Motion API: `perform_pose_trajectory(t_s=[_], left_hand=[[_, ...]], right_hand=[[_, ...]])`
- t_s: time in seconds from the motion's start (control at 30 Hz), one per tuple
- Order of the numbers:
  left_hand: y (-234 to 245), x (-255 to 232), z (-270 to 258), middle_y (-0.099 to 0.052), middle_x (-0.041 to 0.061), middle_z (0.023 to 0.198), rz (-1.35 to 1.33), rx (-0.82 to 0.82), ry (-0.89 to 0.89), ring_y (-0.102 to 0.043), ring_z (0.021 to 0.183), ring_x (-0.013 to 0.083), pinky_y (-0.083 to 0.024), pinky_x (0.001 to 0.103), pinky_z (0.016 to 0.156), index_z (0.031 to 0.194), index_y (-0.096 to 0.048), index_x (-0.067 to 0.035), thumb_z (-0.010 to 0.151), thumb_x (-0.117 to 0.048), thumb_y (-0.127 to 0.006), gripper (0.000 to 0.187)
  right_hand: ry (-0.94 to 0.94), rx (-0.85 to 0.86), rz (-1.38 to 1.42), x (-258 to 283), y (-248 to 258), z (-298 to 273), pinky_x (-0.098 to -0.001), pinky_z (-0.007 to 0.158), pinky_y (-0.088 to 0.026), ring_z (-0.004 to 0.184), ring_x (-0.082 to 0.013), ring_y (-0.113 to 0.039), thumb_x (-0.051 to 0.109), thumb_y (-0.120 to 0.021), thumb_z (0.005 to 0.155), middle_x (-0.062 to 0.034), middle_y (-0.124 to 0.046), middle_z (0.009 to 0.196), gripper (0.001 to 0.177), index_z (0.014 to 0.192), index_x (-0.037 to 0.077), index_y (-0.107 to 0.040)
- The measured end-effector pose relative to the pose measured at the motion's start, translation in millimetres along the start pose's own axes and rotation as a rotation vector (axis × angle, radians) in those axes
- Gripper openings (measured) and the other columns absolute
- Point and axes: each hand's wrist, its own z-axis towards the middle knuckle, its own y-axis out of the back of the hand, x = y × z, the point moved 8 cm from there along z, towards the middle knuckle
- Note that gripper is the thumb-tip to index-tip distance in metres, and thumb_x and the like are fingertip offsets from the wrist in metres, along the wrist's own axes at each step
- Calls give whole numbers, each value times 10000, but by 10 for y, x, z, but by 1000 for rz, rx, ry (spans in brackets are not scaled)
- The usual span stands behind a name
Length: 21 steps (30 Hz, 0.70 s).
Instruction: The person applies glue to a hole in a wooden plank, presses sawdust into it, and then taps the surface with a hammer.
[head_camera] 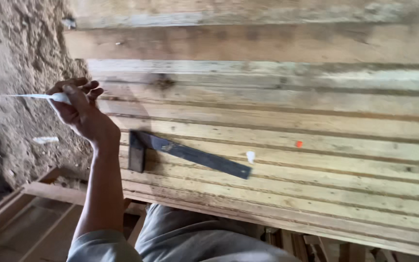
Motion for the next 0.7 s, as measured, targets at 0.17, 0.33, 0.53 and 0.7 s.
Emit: perform_pose_trajectory(t_s=[0.17,0.33,0.53,0.7], left_hand=[[346,212,352,-684,69,1124,3,48,-21,-711,952,209,-609,327,774,1153,-556,-148,1169,-308,-580,163],[472,587,678,-638,98,1105,-17,69,-40,-735,940,174,-633,254,788,1159,-526,-112,1184,-302,-462,202],[527,1110,731,-577,74,1150,-154,86,125,-619,980,140,-592,300,951,1226,-553,-124,1180,-290,-549,172],[610,1333,794,-603,112,1214,-166,197,119,-617,1028,174,-538,383,953,1293,-536,-124,1203,-261,-493,170]], right_hand=[[20,73,48,1522,-588,-987,-276,611,-499,621,-135,-612,96,-651,1048,-54,-620,785,244,1287,70,-612],[-26,91,37,3105,-1502,-1816,-276,598,-482,572,-130,-595,96,-620,1073,-60,-595,723,210,1277,46,-609],[-123,74,10,4659,-3495,-1338,-276,583,-462,514,-126,-576,95,-582,1104,-68,-565,649,179,1264,18,-605],[-173,147,-411,5176,-4515,-1427,-534,637,-562,795,-483,-737,263,-637,1092,-240,-721,847,281,1236,23,-629]])
